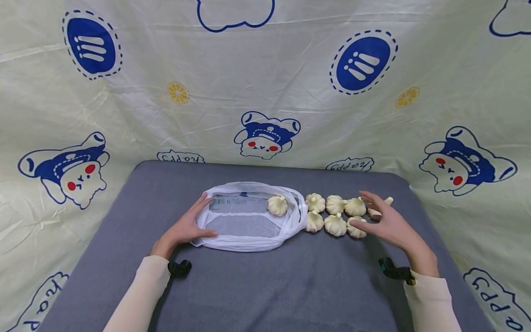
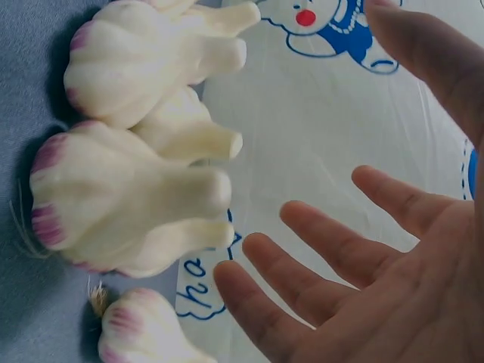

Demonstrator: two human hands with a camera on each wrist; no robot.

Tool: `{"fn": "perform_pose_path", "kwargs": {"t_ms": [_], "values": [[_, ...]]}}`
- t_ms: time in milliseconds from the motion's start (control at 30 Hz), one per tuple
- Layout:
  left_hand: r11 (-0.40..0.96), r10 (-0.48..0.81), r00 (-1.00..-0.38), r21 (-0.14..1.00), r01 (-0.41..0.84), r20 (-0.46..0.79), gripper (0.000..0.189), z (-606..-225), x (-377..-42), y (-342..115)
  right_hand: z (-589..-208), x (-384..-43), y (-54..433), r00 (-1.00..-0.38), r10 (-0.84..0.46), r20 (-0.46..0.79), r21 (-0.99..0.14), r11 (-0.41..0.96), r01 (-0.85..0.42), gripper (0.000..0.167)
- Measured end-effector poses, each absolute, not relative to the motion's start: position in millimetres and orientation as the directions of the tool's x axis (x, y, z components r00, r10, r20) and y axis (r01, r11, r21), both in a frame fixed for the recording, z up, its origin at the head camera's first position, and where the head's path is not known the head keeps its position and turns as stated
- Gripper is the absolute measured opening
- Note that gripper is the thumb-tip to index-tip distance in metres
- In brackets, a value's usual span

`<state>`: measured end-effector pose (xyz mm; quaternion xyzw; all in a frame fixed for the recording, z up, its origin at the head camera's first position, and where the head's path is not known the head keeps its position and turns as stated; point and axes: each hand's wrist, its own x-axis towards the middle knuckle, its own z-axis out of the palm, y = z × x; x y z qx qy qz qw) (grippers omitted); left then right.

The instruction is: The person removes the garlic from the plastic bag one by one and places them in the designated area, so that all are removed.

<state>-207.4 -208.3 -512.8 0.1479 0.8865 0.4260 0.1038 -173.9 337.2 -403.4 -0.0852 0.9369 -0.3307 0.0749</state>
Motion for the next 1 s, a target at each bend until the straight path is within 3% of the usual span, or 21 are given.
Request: {"fn": "perform_pose_path", "kwargs": {"t_ms": [600,1000], "values": [[0.592,0.348,-0.936,0.786,0.174,-0.055,0.109,-511.1,-206.8,-206.8,-405.4,-196.0,291.4,-0.956,-0.291,0.026,-0.582,0.773,-0.252,0.095],[0.591,0.351,-0.935,0.787,0.176,-0.053,0.109,-511.4,-206.2,-207.3,-417.2,-211.5,248.4,-0.929,-0.370,0.001,-0.588,0.751,-0.300,0.110]]}}
